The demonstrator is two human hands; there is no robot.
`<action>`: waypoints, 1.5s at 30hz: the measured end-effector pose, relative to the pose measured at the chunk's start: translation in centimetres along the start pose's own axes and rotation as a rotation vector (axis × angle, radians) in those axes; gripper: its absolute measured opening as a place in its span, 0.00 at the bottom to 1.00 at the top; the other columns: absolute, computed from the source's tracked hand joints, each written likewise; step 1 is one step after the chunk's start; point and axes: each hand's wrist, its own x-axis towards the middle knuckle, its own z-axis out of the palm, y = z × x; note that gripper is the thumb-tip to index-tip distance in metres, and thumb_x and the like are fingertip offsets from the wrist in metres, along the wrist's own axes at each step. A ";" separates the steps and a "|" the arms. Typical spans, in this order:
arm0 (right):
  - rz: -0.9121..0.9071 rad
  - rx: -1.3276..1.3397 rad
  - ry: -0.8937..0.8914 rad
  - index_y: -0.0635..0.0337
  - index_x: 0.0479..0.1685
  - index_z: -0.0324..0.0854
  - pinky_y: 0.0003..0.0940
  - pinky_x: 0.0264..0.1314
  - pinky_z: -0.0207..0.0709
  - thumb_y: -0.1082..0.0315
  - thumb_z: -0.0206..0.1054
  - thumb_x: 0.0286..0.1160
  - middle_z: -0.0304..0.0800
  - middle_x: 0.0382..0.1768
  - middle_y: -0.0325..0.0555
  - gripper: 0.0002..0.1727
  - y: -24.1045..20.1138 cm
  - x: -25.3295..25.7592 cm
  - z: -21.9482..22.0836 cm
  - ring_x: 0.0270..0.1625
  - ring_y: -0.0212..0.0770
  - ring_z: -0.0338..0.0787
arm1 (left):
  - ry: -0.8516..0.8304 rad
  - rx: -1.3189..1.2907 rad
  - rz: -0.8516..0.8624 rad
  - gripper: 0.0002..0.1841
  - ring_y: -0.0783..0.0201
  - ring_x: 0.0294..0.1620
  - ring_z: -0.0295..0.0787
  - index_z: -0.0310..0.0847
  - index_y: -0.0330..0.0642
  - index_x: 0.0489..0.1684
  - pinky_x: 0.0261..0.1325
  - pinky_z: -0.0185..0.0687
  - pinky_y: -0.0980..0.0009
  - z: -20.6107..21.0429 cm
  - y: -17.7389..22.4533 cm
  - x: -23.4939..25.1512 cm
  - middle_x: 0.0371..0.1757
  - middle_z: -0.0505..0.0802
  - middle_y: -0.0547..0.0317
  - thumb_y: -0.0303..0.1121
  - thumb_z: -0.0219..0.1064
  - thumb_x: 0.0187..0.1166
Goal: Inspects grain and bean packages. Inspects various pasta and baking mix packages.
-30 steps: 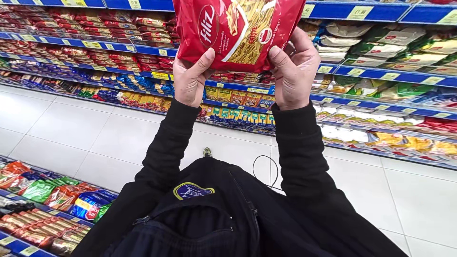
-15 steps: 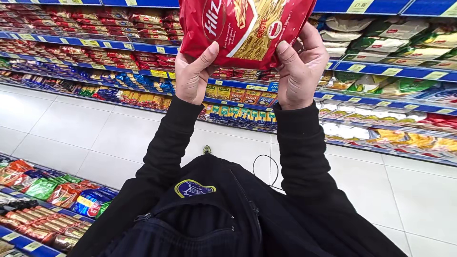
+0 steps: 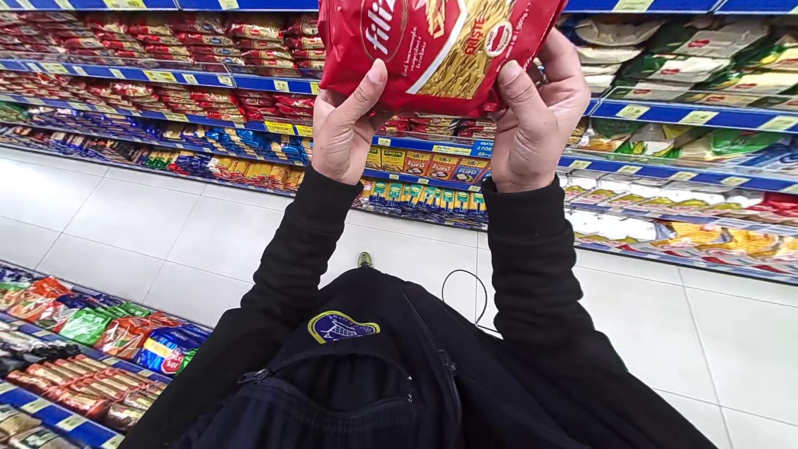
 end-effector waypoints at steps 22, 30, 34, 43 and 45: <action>0.085 -0.033 0.049 0.71 0.74 0.70 0.46 0.61 0.90 0.75 0.64 0.82 0.89 0.59 0.54 0.23 1.5 -0.1 -1.7 0.58 0.48 0.92 | -0.057 0.071 0.004 0.25 0.44 0.55 0.93 0.64 0.32 0.70 0.59 0.92 0.46 -0.1 -3.1 0.2 0.56 0.89 0.38 0.16 0.69 0.76; 0.128 -0.065 0.028 0.72 0.74 0.70 0.46 0.61 0.90 0.73 0.66 0.80 0.90 0.57 0.54 0.24 5.1 0.7 -1.8 0.56 0.47 0.93 | 0.054 0.065 -0.005 0.26 0.46 0.52 0.94 0.64 0.34 0.70 0.54 0.93 0.48 -3.3 -5.1 2.6 0.56 0.90 0.40 0.16 0.69 0.75; 0.186 -0.097 -0.059 0.64 0.80 0.68 0.40 0.63 0.89 0.68 0.66 0.82 0.87 0.64 0.51 0.28 6.6 0.3 -2.3 0.59 0.44 0.92 | 0.009 0.091 -0.050 0.27 0.55 0.54 0.94 0.70 0.46 0.74 0.54 0.94 0.59 -5.9 -6.0 3.3 0.61 0.91 0.50 0.24 0.73 0.77; 0.470 -0.245 0.142 0.65 0.76 0.75 0.46 0.56 0.92 0.62 0.69 0.79 0.92 0.55 0.54 0.28 15.6 -0.8 -5.7 0.52 0.49 0.95 | 0.300 -0.010 -0.383 0.25 0.47 0.47 0.95 0.64 0.35 0.74 0.50 0.93 0.52 -15.2 -13.3 6.5 0.55 0.91 0.38 0.17 0.64 0.78; 0.514 -0.337 0.211 0.69 0.75 0.74 0.45 0.56 0.92 0.61 0.68 0.80 0.93 0.55 0.56 0.28 17.3 -1.6 -6.7 0.54 0.51 0.95 | 0.424 0.044 -0.489 0.26 0.49 0.44 0.94 0.61 0.33 0.75 0.45 0.94 0.55 -17.3 -15.5 7.5 0.54 0.90 0.39 0.18 0.65 0.79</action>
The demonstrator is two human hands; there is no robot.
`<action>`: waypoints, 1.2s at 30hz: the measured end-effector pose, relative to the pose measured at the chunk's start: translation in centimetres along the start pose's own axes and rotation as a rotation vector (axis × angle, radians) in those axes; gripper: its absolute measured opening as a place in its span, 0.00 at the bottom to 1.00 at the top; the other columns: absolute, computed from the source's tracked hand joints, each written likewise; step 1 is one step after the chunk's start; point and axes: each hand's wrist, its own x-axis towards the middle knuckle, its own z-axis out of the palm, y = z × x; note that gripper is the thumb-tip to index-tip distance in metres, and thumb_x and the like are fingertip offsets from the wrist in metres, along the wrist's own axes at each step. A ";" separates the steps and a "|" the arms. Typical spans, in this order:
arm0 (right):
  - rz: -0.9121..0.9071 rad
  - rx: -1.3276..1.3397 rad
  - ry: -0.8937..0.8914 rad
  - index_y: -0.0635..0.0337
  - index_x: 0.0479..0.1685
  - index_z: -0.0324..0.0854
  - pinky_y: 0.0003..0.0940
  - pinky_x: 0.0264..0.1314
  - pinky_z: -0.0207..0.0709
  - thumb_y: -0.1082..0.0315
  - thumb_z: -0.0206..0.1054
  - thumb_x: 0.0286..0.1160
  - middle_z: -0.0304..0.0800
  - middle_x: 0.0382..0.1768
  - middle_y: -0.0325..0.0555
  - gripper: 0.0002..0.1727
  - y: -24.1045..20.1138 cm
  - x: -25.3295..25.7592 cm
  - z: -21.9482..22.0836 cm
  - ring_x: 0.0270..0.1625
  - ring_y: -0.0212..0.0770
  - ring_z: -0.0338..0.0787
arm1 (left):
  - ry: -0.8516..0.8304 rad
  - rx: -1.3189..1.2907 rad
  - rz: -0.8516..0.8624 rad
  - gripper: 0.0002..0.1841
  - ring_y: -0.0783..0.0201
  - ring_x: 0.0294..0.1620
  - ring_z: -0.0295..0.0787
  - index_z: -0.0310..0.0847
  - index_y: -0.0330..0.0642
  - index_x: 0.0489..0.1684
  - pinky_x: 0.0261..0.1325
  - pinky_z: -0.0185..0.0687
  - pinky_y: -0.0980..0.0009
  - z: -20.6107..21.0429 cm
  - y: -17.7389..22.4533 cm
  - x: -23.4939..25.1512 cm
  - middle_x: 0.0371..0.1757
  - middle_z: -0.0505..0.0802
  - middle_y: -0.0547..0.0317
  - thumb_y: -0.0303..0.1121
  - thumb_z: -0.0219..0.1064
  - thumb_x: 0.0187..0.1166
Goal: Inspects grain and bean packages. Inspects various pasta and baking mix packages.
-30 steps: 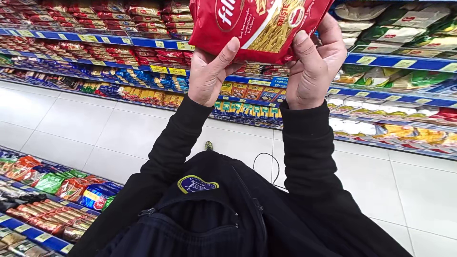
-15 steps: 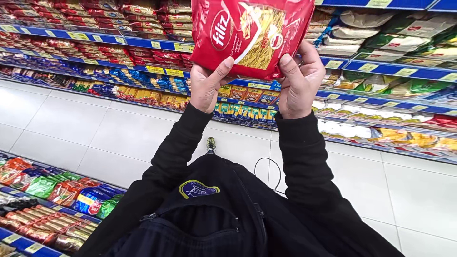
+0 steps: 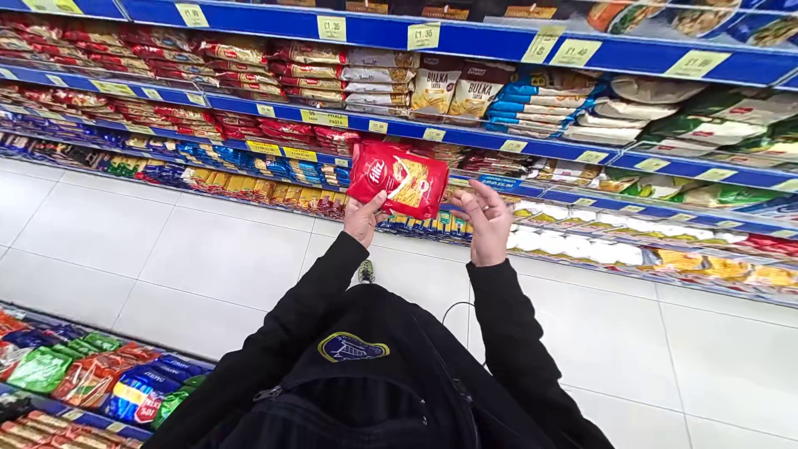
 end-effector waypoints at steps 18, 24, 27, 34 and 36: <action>0.692 -0.110 0.178 0.67 0.73 0.77 0.48 0.50 0.93 0.61 0.57 0.88 0.94 0.56 0.58 0.23 11.8 -7.2 -4.6 0.54 0.54 0.96 | 0.235 0.048 -0.285 0.32 0.48 0.51 0.90 0.60 0.37 0.83 0.52 0.89 0.56 -5.7 -6.4 25.1 0.65 0.84 0.35 0.22 0.69 0.79; 0.827 -0.115 0.153 0.67 0.73 0.77 0.48 0.50 0.92 0.63 0.60 0.87 0.94 0.55 0.59 0.23 14.3 -7.7 -4.2 0.54 0.53 0.95 | 0.174 0.141 -0.278 0.33 0.48 0.51 0.91 0.61 0.38 0.83 0.51 0.90 0.56 -6.0 -6.6 26.9 0.66 0.85 0.36 0.23 0.71 0.78; 0.888 -0.105 0.100 0.67 0.74 0.76 0.49 0.52 0.92 0.62 0.61 0.86 0.93 0.55 0.60 0.23 15.2 -7.7 -3.7 0.55 0.54 0.95 | 0.160 0.167 -0.265 0.29 0.50 0.47 0.92 0.66 0.35 0.78 0.48 0.91 0.57 -6.5 -6.5 27.2 0.60 0.88 0.37 0.23 0.72 0.77; 0.931 -0.090 0.079 0.67 0.73 0.76 0.48 0.52 0.92 0.65 0.61 0.86 0.93 0.55 0.60 0.22 16.7 -6.9 -2.7 0.55 0.53 0.95 | 0.180 0.103 -0.232 0.27 0.51 0.50 0.91 0.67 0.39 0.78 0.49 0.90 0.56 -5.6 -6.1 29.6 0.62 0.87 0.41 0.28 0.71 0.80; 0.935 -0.091 0.084 0.67 0.74 0.76 0.48 0.53 0.91 0.65 0.61 0.86 0.93 0.55 0.60 0.22 16.8 -6.7 -2.4 0.55 0.53 0.95 | 0.203 0.073 -0.213 0.28 0.51 0.50 0.91 0.66 0.40 0.79 0.49 0.90 0.56 -5.5 -5.9 30.4 0.62 0.87 0.42 0.29 0.71 0.80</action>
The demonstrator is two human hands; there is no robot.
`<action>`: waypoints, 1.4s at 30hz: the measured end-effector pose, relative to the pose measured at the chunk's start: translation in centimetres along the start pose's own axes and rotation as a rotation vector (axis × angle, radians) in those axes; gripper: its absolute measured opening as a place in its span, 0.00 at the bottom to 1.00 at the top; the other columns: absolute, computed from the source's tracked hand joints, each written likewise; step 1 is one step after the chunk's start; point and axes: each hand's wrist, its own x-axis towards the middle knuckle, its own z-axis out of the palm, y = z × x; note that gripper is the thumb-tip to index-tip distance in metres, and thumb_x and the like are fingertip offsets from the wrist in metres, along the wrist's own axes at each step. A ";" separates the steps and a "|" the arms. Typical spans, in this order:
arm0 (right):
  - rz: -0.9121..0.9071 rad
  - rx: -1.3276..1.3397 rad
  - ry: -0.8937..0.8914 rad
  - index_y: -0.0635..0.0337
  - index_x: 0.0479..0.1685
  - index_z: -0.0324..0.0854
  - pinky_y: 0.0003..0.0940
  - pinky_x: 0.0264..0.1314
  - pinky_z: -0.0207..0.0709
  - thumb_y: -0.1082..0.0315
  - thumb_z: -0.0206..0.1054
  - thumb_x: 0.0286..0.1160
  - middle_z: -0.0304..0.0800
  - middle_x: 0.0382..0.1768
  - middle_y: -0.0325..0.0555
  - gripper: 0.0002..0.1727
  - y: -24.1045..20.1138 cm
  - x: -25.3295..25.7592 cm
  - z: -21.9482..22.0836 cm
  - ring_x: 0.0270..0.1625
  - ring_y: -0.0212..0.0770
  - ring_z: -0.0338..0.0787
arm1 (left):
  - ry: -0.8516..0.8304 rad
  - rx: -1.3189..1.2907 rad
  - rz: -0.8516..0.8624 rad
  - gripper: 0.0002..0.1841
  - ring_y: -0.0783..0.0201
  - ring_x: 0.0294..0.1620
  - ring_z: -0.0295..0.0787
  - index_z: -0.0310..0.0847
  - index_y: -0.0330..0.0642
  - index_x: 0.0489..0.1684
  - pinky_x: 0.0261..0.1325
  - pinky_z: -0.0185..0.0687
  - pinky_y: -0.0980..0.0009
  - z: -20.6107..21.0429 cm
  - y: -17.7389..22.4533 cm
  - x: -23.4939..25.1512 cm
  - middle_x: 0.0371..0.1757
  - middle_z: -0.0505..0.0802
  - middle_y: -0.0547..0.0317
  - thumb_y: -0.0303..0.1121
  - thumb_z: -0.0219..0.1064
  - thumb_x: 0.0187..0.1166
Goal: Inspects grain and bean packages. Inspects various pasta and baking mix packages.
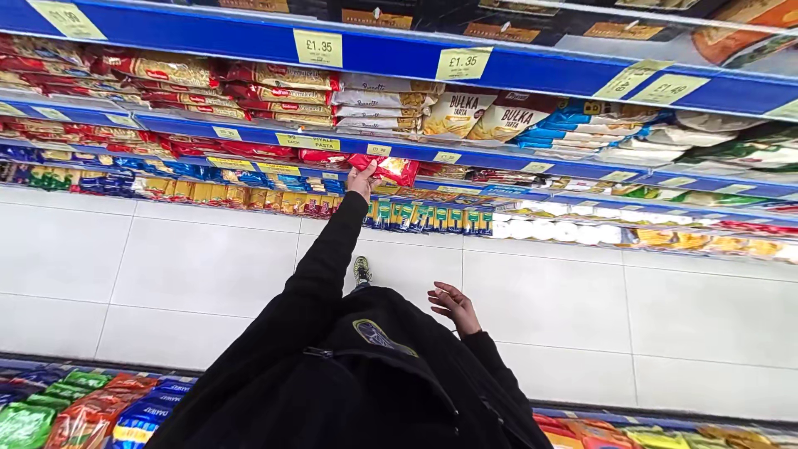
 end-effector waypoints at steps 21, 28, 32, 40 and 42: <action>0.016 0.032 0.011 0.68 0.74 0.75 0.46 0.53 0.92 0.65 0.60 0.87 0.93 0.55 0.60 0.22 0.7 0.2 1.2 0.54 0.52 0.96 | 0.336 -0.101 -0.061 0.28 0.49 0.59 0.87 0.58 0.38 0.85 0.57 0.88 0.58 7.8 -0.2 -1.0 0.73 0.79 0.36 0.27 0.61 0.86; 0.018 0.056 -0.002 0.68 0.72 0.76 0.46 0.51 0.92 0.66 0.61 0.87 0.94 0.53 0.59 0.21 1.3 1.0 1.3 0.53 0.52 0.96 | 0.317 -0.220 -0.079 0.26 0.51 0.69 0.84 0.59 0.36 0.84 0.65 0.86 0.60 8.2 -1.4 -0.2 0.77 0.77 0.40 0.23 0.58 0.87; 0.032 0.066 0.006 0.68 0.72 0.77 0.45 0.51 0.92 0.66 0.61 0.87 0.94 0.53 0.59 0.20 1.7 0.5 1.5 0.52 0.51 0.96 | 0.325 -0.188 -0.039 0.22 0.51 0.64 0.87 0.65 0.33 0.80 0.63 0.87 0.61 8.5 -2.2 0.4 0.72 0.82 0.38 0.23 0.57 0.87; 0.033 0.086 0.018 0.67 0.72 0.77 0.45 0.51 0.92 0.64 0.61 0.87 0.94 0.53 0.58 0.21 2.0 0.1 1.1 0.52 0.50 0.96 | 0.182 -0.061 -0.163 0.29 0.52 0.60 0.91 0.60 0.36 0.84 0.60 0.89 0.63 6.8 -2.2 -2.0 0.69 0.85 0.37 0.41 0.62 0.89; 0.016 0.084 0.004 0.67 0.73 0.76 0.45 0.52 0.92 0.64 0.61 0.87 0.94 0.54 0.58 0.21 2.1 0.1 1.1 0.53 0.50 0.96 | 0.151 -0.010 -0.166 0.31 0.53 0.60 0.91 0.59 0.36 0.84 0.60 0.89 0.63 6.2 -1.9 -3.4 0.69 0.85 0.38 0.42 0.64 0.87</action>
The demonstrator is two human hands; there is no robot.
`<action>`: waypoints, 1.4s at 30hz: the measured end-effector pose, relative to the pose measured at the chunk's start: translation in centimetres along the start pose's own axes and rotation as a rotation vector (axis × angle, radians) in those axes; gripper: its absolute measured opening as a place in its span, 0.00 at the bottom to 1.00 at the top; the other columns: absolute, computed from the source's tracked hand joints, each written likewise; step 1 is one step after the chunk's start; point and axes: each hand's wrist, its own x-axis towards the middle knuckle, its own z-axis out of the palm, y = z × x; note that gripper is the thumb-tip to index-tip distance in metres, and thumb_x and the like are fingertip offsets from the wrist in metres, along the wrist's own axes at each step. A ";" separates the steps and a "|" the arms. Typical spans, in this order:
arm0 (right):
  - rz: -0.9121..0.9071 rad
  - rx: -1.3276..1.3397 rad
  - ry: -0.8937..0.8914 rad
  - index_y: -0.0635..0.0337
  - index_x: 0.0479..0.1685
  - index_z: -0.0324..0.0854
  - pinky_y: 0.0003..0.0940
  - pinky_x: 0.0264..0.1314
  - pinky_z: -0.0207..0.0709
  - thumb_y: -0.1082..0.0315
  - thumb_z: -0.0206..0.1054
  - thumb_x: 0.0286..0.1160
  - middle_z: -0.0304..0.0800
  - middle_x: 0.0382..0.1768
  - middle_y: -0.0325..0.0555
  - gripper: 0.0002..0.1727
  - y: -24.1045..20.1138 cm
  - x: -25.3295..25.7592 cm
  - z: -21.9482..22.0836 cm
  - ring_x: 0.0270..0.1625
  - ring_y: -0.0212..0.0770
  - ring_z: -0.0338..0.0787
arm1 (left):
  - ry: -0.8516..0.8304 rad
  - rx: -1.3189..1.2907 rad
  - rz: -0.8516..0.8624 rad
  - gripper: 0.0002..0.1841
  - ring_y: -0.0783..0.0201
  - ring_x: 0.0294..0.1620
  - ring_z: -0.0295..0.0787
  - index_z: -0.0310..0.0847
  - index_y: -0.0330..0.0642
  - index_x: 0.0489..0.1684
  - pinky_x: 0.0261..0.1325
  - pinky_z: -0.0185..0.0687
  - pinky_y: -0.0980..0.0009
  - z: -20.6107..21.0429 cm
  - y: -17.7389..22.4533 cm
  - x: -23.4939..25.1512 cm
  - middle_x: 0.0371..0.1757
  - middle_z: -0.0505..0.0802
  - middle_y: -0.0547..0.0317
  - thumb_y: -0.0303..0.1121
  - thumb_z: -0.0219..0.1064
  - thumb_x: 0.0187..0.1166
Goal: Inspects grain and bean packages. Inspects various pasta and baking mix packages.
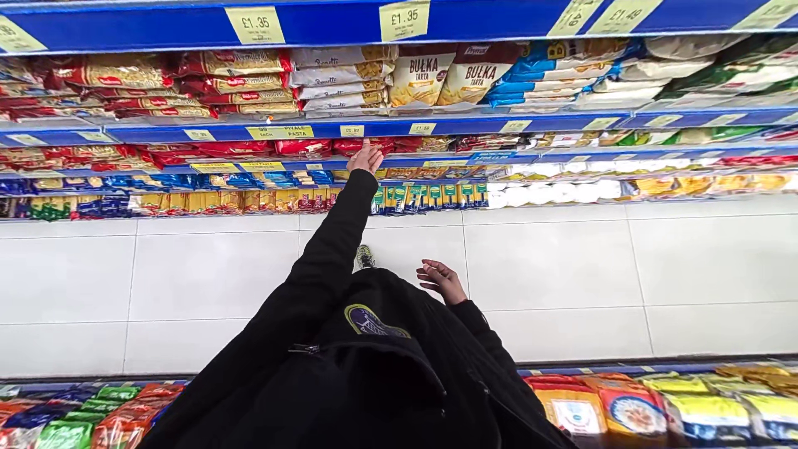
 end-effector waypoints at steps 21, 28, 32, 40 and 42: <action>-0.719 0.081 -0.118 0.73 0.65 0.79 0.43 0.50 0.93 0.68 0.65 0.81 0.94 0.50 0.56 0.19 -5.7 -10.8 -8.2 0.49 0.49 0.96 | -0.503 0.408 0.521 0.07 0.58 0.32 0.95 0.78 0.31 0.53 0.36 0.95 0.64 -12.8 -13.0 -30.7 0.38 0.95 0.48 0.24 0.64 0.83; -0.602 0.095 -0.175 0.72 0.67 0.79 0.42 0.46 0.93 0.70 0.64 0.81 0.94 0.49 0.56 0.20 -1.3 -13.4 -11.0 0.48 0.49 0.96 | -0.475 0.454 0.470 0.08 0.57 0.32 0.96 0.79 0.31 0.54 0.36 0.95 0.63 -14.5 -19.1 -34.9 0.38 0.95 0.47 0.24 0.64 0.83; -0.563 0.104 -0.165 0.72 0.66 0.80 0.42 0.45 0.93 0.69 0.64 0.82 0.95 0.47 0.56 0.19 -0.6 -13.3 -12.1 0.46 0.49 0.96 | -0.458 0.440 0.412 0.08 0.57 0.31 0.96 0.79 0.32 0.55 0.35 0.95 0.64 -14.3 -20.4 -35.1 0.37 0.95 0.47 0.24 0.64 0.83; -0.480 0.130 -0.130 0.71 0.67 0.80 0.42 0.46 0.93 0.67 0.63 0.83 0.94 0.49 0.56 0.20 -0.2 -11.6 -13.4 0.48 0.49 0.96 | -0.422 0.477 0.323 0.09 0.56 0.32 0.96 0.79 0.31 0.56 0.35 0.95 0.64 -13.4 -21.4 -34.0 0.38 0.95 0.46 0.24 0.63 0.84; -0.452 0.135 -0.109 0.71 0.67 0.80 0.43 0.46 0.93 0.67 0.63 0.83 0.94 0.49 0.56 0.19 0.0 -10.5 -13.6 0.48 0.50 0.96 | -0.430 0.500 0.313 0.09 0.56 0.33 0.96 0.79 0.31 0.56 0.35 0.95 0.63 -13.6 -21.4 -33.5 0.38 0.95 0.46 0.24 0.63 0.84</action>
